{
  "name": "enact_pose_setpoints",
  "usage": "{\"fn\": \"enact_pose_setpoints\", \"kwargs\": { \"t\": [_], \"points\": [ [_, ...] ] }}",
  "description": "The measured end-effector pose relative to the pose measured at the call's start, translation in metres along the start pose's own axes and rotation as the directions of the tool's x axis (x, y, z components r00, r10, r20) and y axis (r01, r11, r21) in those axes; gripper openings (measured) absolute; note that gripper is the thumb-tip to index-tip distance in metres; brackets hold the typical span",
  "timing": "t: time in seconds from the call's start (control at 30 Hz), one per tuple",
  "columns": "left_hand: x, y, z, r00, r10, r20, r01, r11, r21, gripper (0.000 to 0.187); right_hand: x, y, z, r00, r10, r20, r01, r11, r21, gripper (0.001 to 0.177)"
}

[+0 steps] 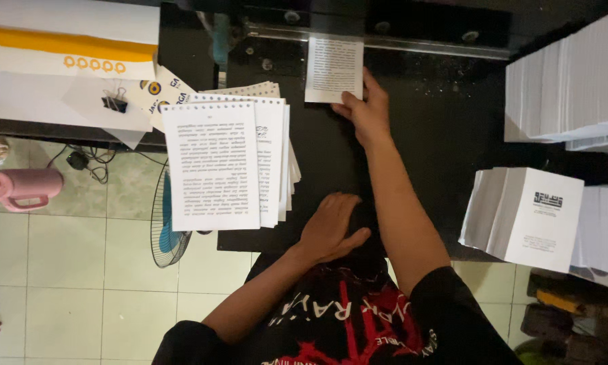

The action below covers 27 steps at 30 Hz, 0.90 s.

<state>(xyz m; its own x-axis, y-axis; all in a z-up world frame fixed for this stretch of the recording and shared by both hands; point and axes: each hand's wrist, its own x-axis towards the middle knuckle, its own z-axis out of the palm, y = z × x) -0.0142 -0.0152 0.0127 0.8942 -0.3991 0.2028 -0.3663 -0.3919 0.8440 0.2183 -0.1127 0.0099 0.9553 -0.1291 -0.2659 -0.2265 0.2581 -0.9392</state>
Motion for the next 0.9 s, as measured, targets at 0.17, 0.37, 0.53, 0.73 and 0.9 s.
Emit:
{"fn": "enact_pose_setpoints", "kwargs": {
  "t": [0.17,0.37,0.53,0.73,0.9],
  "points": [
    [0.001,-0.004,0.005,1.000,0.014,-0.013,-0.014,1.000,0.002,0.060,-0.002,-0.002,-0.001,1.000,0.026,0.004,-0.026,1.000,-0.006,0.074],
    [-0.004,-0.011,0.008,0.997,-0.079,0.003,0.079,0.994,-0.073,0.059,-0.010,-0.005,-0.007,0.999,0.047,0.002,-0.047,0.999,-0.027,0.074],
    [-0.004,-0.035,0.010,0.933,-0.307,-0.190,0.204,0.883,-0.423,0.038,-0.061,-0.018,-0.043,0.999,0.016,0.037,-0.015,1.000,-0.017,0.072],
    [0.035,0.014,-0.004,0.915,-0.386,-0.121,-0.124,0.018,-0.992,0.105,-0.197,-0.048,-0.107,0.951,-0.022,0.308,0.049,0.996,-0.080,0.082],
    [0.076,0.060,-0.010,0.971,0.174,-0.165,-0.099,-0.337,-0.936,0.117,-0.237,-0.087,-0.120,0.912,-0.035,0.410,-0.031,0.988,0.154,0.079]
  ]
}}
